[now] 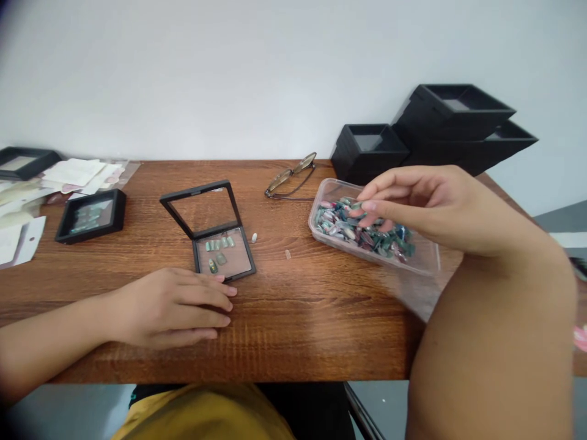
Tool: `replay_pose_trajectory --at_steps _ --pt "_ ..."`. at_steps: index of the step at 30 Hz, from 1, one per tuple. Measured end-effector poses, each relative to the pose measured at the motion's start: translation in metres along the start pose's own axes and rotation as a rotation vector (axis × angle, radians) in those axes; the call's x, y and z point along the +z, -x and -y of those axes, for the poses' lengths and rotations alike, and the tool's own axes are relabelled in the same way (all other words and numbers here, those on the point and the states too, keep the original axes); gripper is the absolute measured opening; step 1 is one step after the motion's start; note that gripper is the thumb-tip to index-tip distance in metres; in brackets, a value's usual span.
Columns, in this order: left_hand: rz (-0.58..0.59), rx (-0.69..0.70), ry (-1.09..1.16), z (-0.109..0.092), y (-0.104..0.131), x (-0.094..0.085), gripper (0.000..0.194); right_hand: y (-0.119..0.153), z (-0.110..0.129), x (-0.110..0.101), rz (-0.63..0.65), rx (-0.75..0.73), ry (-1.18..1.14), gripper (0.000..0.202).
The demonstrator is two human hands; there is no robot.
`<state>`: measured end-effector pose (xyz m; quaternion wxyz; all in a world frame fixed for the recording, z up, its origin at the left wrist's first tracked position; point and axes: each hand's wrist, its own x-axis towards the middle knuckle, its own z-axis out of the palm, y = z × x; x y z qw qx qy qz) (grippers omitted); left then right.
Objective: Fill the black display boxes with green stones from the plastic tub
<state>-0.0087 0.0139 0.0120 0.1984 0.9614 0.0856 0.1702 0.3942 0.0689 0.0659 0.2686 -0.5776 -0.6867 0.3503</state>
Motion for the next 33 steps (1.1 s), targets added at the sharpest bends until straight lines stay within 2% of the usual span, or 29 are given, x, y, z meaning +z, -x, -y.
replay_pose_trajectory --at_steps 8,19,28,33 --pt "0.004 -0.002 0.002 0.0015 -0.0013 0.0002 0.018 -0.0013 -0.0007 -0.0002 -0.008 -0.031 -0.031 0.035" --pt "0.013 -0.006 -0.017 0.0003 -0.0008 -0.001 0.019 -0.0028 0.0015 0.0017 -0.011 -0.047 -0.04 0.037" --pt "0.023 -0.012 -0.01 0.0011 -0.0019 -0.0013 0.02 -0.002 -0.0041 0.0015 -0.033 0.022 -0.003 0.038" --pt "0.016 -0.009 -0.013 -0.0001 -0.0022 -0.0024 0.018 -0.0021 -0.0024 0.0026 -0.033 0.002 0.025 0.037"
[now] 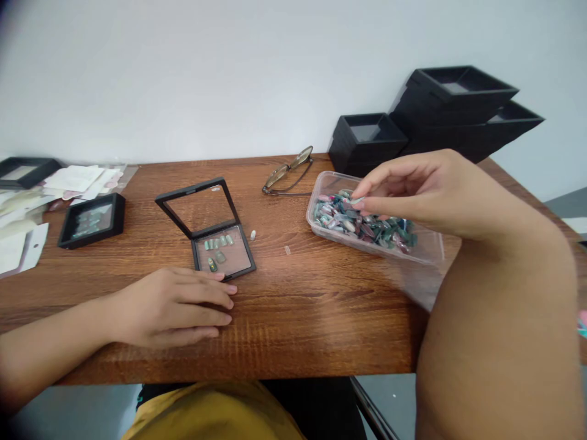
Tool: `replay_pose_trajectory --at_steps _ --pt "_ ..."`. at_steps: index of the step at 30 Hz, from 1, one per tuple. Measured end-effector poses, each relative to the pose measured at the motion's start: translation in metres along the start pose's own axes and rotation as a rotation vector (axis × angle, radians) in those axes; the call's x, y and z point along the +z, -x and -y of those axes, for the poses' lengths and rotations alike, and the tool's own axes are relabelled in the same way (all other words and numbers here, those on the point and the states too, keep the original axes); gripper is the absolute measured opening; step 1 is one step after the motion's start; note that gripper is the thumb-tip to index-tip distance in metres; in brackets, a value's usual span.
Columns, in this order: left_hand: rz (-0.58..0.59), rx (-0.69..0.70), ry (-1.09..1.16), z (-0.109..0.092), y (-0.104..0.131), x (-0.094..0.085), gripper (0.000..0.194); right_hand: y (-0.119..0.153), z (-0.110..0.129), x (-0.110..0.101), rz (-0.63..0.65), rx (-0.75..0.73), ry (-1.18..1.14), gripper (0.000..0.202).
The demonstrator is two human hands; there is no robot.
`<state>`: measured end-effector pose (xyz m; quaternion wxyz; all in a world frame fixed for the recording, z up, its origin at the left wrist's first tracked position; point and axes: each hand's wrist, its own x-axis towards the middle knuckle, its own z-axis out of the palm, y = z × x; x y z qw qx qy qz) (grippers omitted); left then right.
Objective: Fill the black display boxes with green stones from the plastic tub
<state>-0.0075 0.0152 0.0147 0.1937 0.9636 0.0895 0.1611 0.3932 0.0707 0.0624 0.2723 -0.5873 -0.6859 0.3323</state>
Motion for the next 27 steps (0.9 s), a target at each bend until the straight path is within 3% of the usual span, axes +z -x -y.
replay_pose_trajectory --at_steps 7,21,27 --pt "-0.003 0.007 0.002 0.0 -0.0012 -0.0002 0.018 -0.0013 0.0021 0.0014 -0.005 -0.058 -0.092 0.035" --pt "-0.002 0.011 -0.008 0.0007 -0.0015 -0.0002 0.018 -0.0047 0.0082 0.0069 -0.006 0.042 -0.123 0.049" --pt "0.0 0.012 0.003 0.001 -0.0029 -0.0004 0.017 -0.003 0.0045 0.004 0.01 0.032 -0.053 0.043"
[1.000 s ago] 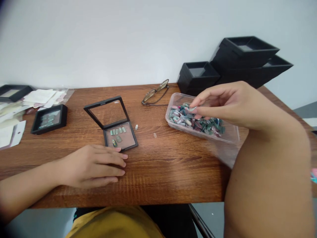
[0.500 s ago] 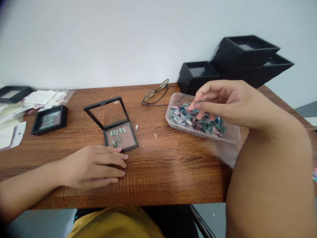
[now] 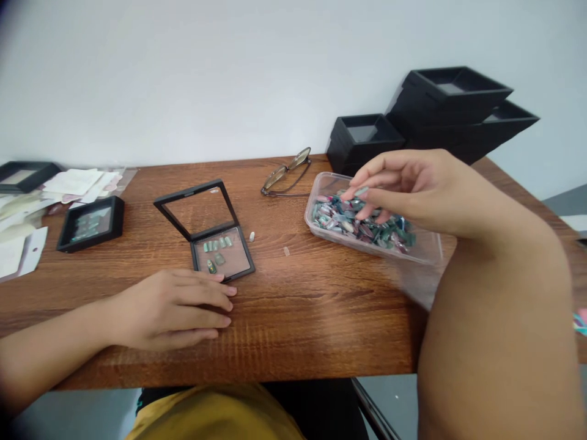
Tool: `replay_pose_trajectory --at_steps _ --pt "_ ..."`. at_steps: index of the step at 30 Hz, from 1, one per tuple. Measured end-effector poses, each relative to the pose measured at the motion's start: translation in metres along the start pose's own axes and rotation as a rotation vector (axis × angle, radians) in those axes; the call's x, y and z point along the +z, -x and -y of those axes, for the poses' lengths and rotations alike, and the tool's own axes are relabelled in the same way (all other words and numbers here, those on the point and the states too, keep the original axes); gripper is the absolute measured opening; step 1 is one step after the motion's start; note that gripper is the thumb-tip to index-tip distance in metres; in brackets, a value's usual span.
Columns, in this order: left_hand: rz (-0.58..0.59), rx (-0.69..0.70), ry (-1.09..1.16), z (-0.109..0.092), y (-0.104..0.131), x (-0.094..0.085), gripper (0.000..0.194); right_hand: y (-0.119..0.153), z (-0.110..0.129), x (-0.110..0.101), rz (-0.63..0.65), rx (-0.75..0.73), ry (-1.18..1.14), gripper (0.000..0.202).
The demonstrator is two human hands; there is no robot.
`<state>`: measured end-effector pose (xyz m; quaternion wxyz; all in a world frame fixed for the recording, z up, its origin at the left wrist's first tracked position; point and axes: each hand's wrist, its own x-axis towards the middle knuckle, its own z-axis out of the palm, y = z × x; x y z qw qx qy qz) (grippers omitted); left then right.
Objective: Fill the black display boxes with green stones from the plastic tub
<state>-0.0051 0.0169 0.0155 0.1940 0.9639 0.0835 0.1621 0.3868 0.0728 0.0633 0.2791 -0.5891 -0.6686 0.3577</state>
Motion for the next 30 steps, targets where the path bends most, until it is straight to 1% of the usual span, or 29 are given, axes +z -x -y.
replay_pose_trajectory --at_steps 4,9,13,17,19,21,24,30 --pt "0.002 -0.004 -0.001 0.0 0.001 0.0 0.017 0.001 -0.004 -0.003 -0.004 -0.016 0.02 0.039" --pt "0.007 -0.005 0.0 -0.001 0.001 -0.001 0.017 0.002 -0.003 -0.002 -0.055 -0.036 0.037 0.031" --pt "0.011 -0.009 0.005 -0.001 0.002 -0.001 0.018 0.005 -0.003 -0.002 -0.119 -0.048 0.084 0.028" --pt "0.011 -0.013 0.004 -0.001 0.002 0.0 0.018 0.009 -0.001 -0.002 -0.212 -0.059 0.154 0.031" --pt "0.011 -0.014 0.006 0.0 0.002 0.0 0.018 0.01 0.001 0.0 -0.243 -0.059 0.141 0.034" --pt "0.013 -0.014 0.007 0.0 0.002 0.0 0.018 0.01 0.004 0.001 -0.231 -0.027 0.095 0.043" --pt "0.012 -0.012 0.009 0.0 0.002 0.0 0.018 0.007 0.007 0.005 -0.174 0.013 0.014 0.058" --pt "0.013 -0.012 0.002 0.0 0.001 0.0 0.017 0.006 0.005 0.006 -0.153 -0.042 -0.053 0.055"
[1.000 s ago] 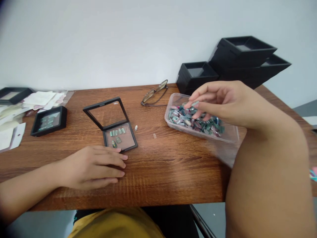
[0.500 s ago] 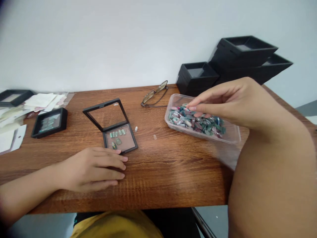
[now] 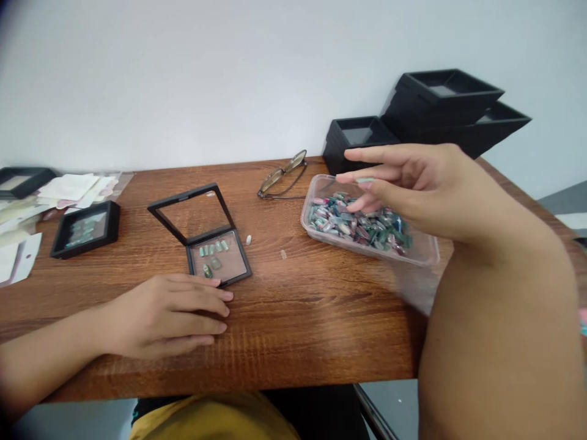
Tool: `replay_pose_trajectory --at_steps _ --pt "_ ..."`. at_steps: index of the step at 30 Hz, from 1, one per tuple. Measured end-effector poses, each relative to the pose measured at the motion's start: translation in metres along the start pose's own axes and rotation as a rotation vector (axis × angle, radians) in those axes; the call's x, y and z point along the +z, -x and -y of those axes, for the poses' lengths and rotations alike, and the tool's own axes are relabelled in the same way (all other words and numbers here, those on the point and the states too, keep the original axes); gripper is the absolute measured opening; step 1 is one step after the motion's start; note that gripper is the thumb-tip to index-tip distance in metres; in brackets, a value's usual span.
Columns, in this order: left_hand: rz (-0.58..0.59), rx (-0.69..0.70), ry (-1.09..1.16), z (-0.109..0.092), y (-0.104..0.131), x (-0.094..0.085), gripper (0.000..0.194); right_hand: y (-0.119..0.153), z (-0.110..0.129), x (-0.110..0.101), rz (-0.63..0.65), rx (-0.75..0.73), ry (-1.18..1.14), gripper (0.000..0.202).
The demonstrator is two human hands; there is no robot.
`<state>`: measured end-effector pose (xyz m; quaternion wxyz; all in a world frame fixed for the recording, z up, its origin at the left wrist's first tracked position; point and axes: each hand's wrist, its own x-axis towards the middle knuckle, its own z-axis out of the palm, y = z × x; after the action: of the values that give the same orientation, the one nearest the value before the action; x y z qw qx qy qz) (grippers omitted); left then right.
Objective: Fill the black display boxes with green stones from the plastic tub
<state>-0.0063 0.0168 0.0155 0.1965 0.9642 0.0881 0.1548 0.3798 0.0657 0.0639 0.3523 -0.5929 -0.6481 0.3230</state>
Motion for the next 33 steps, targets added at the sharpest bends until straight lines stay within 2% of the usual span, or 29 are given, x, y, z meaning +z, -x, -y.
replay_pose_trajectory --at_steps 4,9,12,17,21,24,29,31,33 --pt "0.001 0.008 0.003 0.0 0.001 0.0 0.017 -0.001 -0.001 -0.001 0.031 -0.049 -0.022 0.058" --pt "0.008 0.003 0.0 0.0 0.001 0.0 0.017 -0.004 0.002 0.002 0.038 -0.039 0.002 0.044" --pt "0.002 0.005 -0.002 0.0 0.001 0.0 0.017 -0.004 0.003 0.003 0.032 -0.044 0.004 0.044" --pt "-0.017 0.038 -0.015 0.0 0.002 0.0 0.017 0.001 0.006 0.006 -0.078 -0.154 -0.068 0.031" --pt "-0.106 0.121 -0.071 -0.003 0.003 -0.003 0.017 0.004 0.017 0.018 -0.108 -0.268 -0.083 0.016" --pt "-0.201 0.185 -0.124 -0.006 0.003 -0.006 0.017 0.006 0.03 0.036 -0.017 -0.378 -0.187 0.01" --pt "-0.447 0.263 -0.246 -0.007 0.003 -0.012 0.019 0.016 0.06 0.079 0.254 -0.577 -0.416 0.02" --pt "-0.593 0.289 -0.254 -0.005 0.003 -0.011 0.017 0.023 0.072 0.101 0.372 -0.547 -0.565 0.016" --pt "-0.769 0.289 -0.241 -0.003 0.002 -0.009 0.018 0.032 0.082 0.122 0.501 -0.434 -0.734 0.011"
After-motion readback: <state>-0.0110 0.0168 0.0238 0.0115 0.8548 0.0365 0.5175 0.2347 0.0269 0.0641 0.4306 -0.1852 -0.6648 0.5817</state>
